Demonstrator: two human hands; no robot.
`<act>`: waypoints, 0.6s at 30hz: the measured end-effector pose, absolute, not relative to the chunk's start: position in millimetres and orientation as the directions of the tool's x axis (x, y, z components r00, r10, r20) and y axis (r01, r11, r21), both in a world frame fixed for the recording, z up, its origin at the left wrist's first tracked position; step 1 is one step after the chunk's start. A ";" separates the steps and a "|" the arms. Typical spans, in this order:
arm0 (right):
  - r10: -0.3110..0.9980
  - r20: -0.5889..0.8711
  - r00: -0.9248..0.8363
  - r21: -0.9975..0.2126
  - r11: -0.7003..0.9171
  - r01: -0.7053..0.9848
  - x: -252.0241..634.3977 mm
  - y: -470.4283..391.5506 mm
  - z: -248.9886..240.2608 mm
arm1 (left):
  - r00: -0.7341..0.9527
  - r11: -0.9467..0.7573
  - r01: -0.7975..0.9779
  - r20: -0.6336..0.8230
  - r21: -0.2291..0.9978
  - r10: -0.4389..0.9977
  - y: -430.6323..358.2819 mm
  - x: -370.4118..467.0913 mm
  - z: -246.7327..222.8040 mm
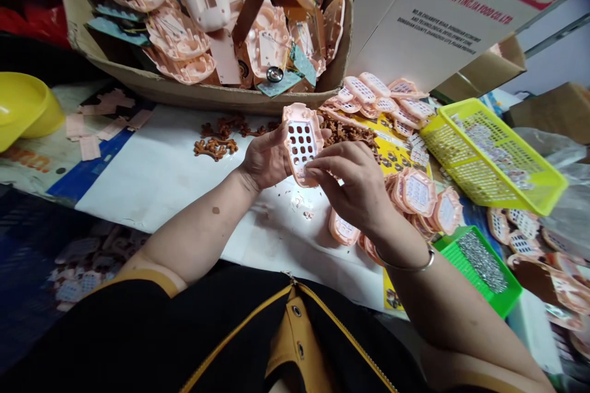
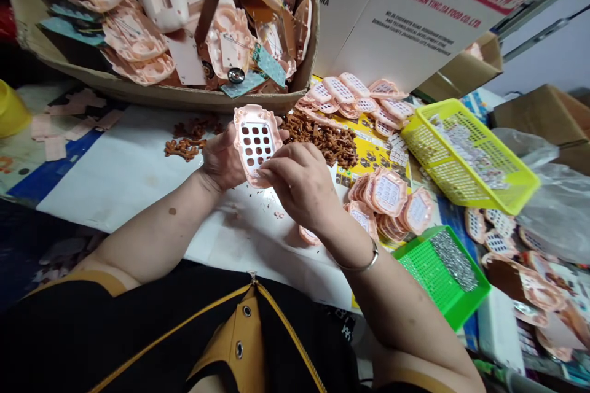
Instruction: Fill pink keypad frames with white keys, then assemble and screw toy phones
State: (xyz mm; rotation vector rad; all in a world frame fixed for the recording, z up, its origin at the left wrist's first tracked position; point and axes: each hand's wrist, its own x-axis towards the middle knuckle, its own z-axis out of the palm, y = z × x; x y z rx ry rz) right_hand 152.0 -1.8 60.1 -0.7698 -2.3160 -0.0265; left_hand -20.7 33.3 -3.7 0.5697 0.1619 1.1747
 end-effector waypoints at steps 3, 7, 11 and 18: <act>0.453 0.600 -0.659 -0.030 0.836 0.548 156.5 -13.7 55.5 | 0.389 0.279 -0.837 0.155 0.471 0.908 30.5 -20.9 3.9; 0.412 0.518 -0.750 0.198 0.794 0.574 163.1 -29.8 47.3 | 0.354 0.267 -0.856 0.126 0.444 0.927 27.8 -18.7 8.3; 0.433 0.554 -0.712 0.167 0.779 0.604 167.8 -36.5 41.0 | 0.320 0.232 -0.861 0.127 0.452 0.939 28.2 -18.7 5.3; 0.433 0.643 -0.632 0.001 0.824 0.566 167.0 -32.5 38.3 | 0.394 0.272 -0.799 0.125 0.536 0.911 26.8 -20.6 8.0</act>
